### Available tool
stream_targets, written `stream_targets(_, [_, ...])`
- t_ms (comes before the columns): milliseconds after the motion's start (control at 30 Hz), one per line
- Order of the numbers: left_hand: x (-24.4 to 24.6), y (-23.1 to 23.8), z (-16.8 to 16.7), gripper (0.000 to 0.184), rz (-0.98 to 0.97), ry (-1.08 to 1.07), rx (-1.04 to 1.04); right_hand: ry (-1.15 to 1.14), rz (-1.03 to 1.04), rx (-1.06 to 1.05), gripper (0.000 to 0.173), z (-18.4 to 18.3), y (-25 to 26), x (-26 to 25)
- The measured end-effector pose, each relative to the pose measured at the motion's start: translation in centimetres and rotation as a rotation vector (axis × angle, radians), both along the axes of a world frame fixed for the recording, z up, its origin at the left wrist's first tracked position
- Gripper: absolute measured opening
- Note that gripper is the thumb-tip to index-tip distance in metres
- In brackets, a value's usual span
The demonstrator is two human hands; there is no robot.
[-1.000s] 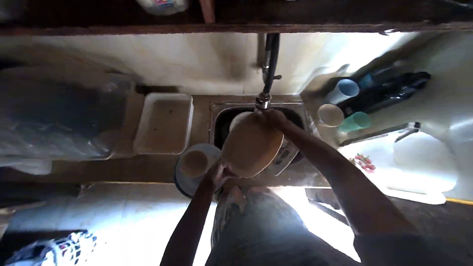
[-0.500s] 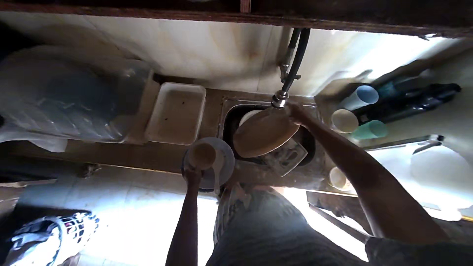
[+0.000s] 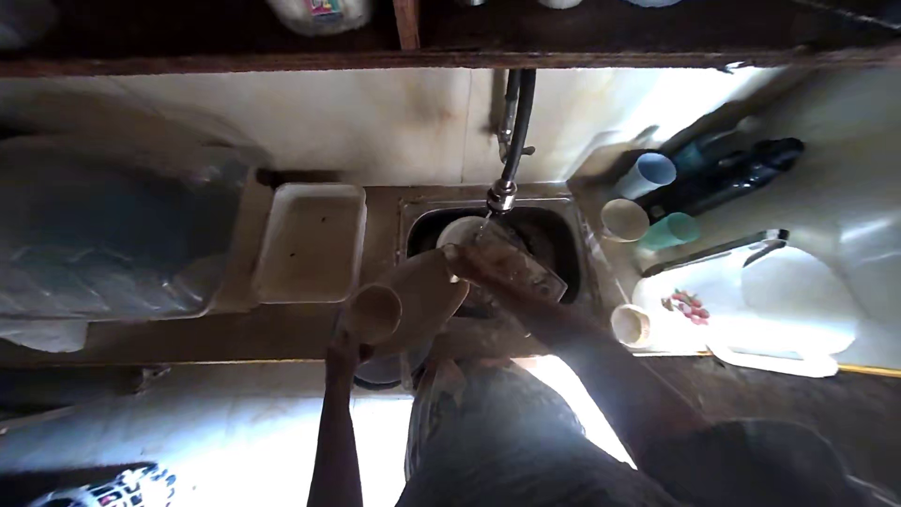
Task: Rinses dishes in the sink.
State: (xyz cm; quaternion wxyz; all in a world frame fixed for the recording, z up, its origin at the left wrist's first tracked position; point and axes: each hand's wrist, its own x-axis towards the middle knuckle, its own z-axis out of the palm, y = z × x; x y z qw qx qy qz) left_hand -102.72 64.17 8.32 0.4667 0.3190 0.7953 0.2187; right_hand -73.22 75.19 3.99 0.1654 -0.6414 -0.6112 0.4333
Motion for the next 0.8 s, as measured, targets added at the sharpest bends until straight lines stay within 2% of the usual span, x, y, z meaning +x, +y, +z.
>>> stream_targets(67, [0.0, -0.3, -0.8, 0.04, -0.069, 0.039, -0.061, 0.118, -0.158, 0.026, 0.043, -0.5, 0.9, 0.3])
stream_targets(167, [-0.8, -1.1, -1.0, 0.045, -0.231, 0.317, -0.064, 0.453, -0.408, -0.104, 0.036, 3.2, 3.2, 3.4])
stream_targets(233, [-1.2, -1.8, -0.6, 0.059, -0.243, 0.465, 0.076, 0.721, -0.574, -0.145, 0.027, 4.3, 4.5, 5.8])
stream_targets(267, [-1.3, -1.9, -0.5, 0.062, -0.2, 0.477, 0.165, 0.858, -0.588, -0.141, 0.027, 4.2, 4.9, 7.2])
stream_targets(333, [-0.8, -1.6, 0.1, 0.047, -0.173, 0.54, 0.324, 0.983, -0.574, -0.136, 0.02, 4.7, 5.0, 8.6])
stream_targets(400, [0.9, -0.7, 2.3, 0.036, -0.204, 0.519, 0.311, 0.912, -0.592, -0.139, 0.015, 6.0, 4.7, 8.5])
stream_targets(467, [2.8, 0.0, 3.6, 0.033, -0.311, 0.464, 0.39, 0.706, -0.562, -0.13, 0.016, 6.8, 4.6, 8.0])
stream_targets(567, [5.5, 1.0, 3.8, 0.038, -0.58, 0.316, 0.541, 0.437, -0.423, -0.106, 0.029, 6.0, 4.0, 8.3])
stream_targets(633, [8.1, 1.2, 5.1, 0.044, -0.77, 0.273, 0.456, 0.198, -0.334, -0.178, 0.041, 4.9, 2.4, 9.2])
stream_targets(733, [11.0, 1.0, 5.2, 0.05, -0.984, 0.181, 0.37, -0.17, -0.065, -0.253, 0.043, 3.7, -1.8, 10.3])
stream_targets(800, [12.0, 0.8, 5.0, 0.049, -1.133, 0.136, 0.346, -0.286, 0.075, -0.386, 0.051, 5.5, -3.7, 10.7])
